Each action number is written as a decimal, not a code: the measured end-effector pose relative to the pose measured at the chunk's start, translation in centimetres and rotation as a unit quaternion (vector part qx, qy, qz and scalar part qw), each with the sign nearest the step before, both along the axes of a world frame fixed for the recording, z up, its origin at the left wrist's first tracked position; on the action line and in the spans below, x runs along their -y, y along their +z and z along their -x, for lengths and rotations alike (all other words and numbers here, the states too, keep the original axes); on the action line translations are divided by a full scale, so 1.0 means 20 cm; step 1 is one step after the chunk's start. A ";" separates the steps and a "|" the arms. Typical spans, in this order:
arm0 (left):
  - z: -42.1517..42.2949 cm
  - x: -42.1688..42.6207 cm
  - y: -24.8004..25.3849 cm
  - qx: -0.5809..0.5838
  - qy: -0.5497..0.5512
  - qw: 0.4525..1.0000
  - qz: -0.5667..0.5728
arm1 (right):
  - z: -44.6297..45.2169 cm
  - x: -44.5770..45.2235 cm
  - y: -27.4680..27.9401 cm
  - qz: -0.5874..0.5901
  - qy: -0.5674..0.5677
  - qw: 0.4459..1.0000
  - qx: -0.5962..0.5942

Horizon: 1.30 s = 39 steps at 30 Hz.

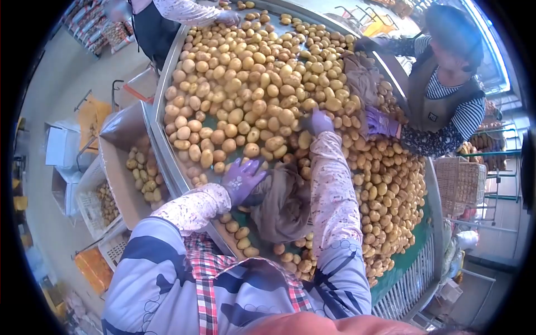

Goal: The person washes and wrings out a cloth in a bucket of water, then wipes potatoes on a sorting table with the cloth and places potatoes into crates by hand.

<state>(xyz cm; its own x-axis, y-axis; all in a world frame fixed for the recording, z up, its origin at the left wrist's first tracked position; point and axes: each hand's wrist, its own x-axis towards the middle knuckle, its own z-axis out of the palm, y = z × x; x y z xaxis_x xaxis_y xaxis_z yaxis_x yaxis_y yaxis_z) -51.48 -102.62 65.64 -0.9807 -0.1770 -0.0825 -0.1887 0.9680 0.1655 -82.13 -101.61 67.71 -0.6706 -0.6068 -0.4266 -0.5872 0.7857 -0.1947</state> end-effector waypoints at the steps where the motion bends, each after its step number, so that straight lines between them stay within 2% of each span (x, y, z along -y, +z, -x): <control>1: 0.00 0.00 -0.01 -0.009 -0.001 1.000 0.005 | -0.02 -0.05 0.00 0.013 0.018 1.000 0.001; 3: 0.00 0.01 -0.04 -0.007 0.004 1.000 -0.022 | -0.09 -0.17 -0.03 0.037 0.063 0.997 0.000; 4: -0.01 0.01 -0.07 0.002 0.007 0.999 -0.035 | -0.13 -0.24 -0.14 0.144 0.029 0.985 0.091; 5: -0.02 0.01 -0.05 0.004 0.011 0.999 -0.044 | -0.20 -0.34 -0.25 0.178 0.128 0.975 0.026; 6: -0.02 0.01 -0.03 0.006 0.013 0.999 -0.053 | -0.33 -0.41 -0.21 0.155 0.122 0.980 -0.011; 7: -0.02 0.01 -0.02 0.007 0.013 0.998 -0.060 | -0.46 -0.45 -0.09 0.187 0.118 0.975 0.003; 8: -0.02 0.02 -0.02 0.008 0.015 0.998 -0.063 | -0.53 -0.52 -0.17 0.237 0.079 0.968 -0.023; 11: -0.03 0.02 -0.02 0.017 0.014 0.997 -0.070 | -0.68 -0.55 -0.04 0.148 0.138 0.975 -0.097; 12: -0.03 0.02 -0.03 0.010 0.017 0.997 -0.074 | -0.69 -0.55 -0.06 0.202 0.129 0.968 -0.068; 13: -0.02 0.01 -0.06 0.003 0.020 0.997 -0.077 | -0.68 -0.53 -0.12 0.257 0.121 0.958 -0.039; 14: -0.03 0.02 -0.06 -0.004 0.025 0.996 -0.080 | -0.72 -0.47 -0.06 0.310 0.113 0.944 -0.008; 15: -0.04 0.01 -0.06 -0.023 0.022 0.998 -0.063 | -0.75 -0.41 0.00 0.298 -0.002 0.950 0.092; 18: -0.04 0.00 -0.03 -0.039 0.047 0.994 -0.096 | -0.83 -0.09 0.22 0.332 0.071 0.938 0.066; 19: -0.05 -0.01 -0.08 -0.067 0.058 0.992 -0.096 | -0.87 0.01 0.23 0.341 0.080 0.936 0.037; 21: -0.05 0.00 -0.09 -0.005 0.049 0.996 -0.072 | -0.89 0.21 0.15 0.356 0.114 0.927 -0.012; 22: -0.04 0.00 -0.08 0.028 0.047 0.997 -0.061 | -0.93 0.27 0.18 0.314 0.081 0.946 0.014; 23: -0.09 0.00 0.11 0.037 0.114 0.986 -0.113 | -0.94 0.35 0.07 0.258 0.050 0.965 0.021; 24: -0.09 0.02 0.10 0.020 0.164 0.973 -0.160 | -0.94 0.43 -0.03 0.200 0.018 0.979 0.026; 26: -0.08 0.06 0.07 -0.010 0.255 0.934 -0.251 | -0.99 0.57 -0.07 0.094 0.024 0.995 0.019; 27: -0.06 0.07 0.05 -0.021 0.292 0.909 -0.297 | -0.86 0.74 -0.42 0.081 -0.084 0.986 0.120; 28: -0.05 0.05 0.03 -0.027 0.325 0.880 -0.345 | -0.92 0.71 -0.23 0.085 0.011 0.992 0.096; 29: -0.05 0.02 0.01 -0.029 0.354 0.849 -0.392 | -0.86 0.75 -0.31 0.101 0.040 0.986 0.125; 30: -0.05 0.00 -0.01 -0.021 0.308 0.888 -0.340 | -0.79 0.76 -0.38 0.116 0.067 0.979 0.153; 32: -0.05 -0.03 -0.05 -0.017 0.219 0.950 -0.221 | -0.78 0.64 -0.26 0.108 0.145 0.970 0.163; 34: -0.03 0.03 -0.04 0.011 0.022 0.999 -0.036 | -0.78 0.56 -0.17 0.124 0.199 0.955 0.182; 36: -0.01 -0.01 -0.06 -0.062 0.186 0.961 -0.195 | -0.84 0.50 -0.15 0.110 0.213 0.955 0.174; 38: 0.00 -0.07 -0.14 -0.133 0.341 0.864 -0.345 | -0.89 0.40 -0.11 0.210 0.158 0.943 0.205; 39: 0.01 -0.06 -0.23 -0.133 0.266 0.913 -0.277 | -0.92 0.37 -0.09 0.262 0.132 0.930 0.220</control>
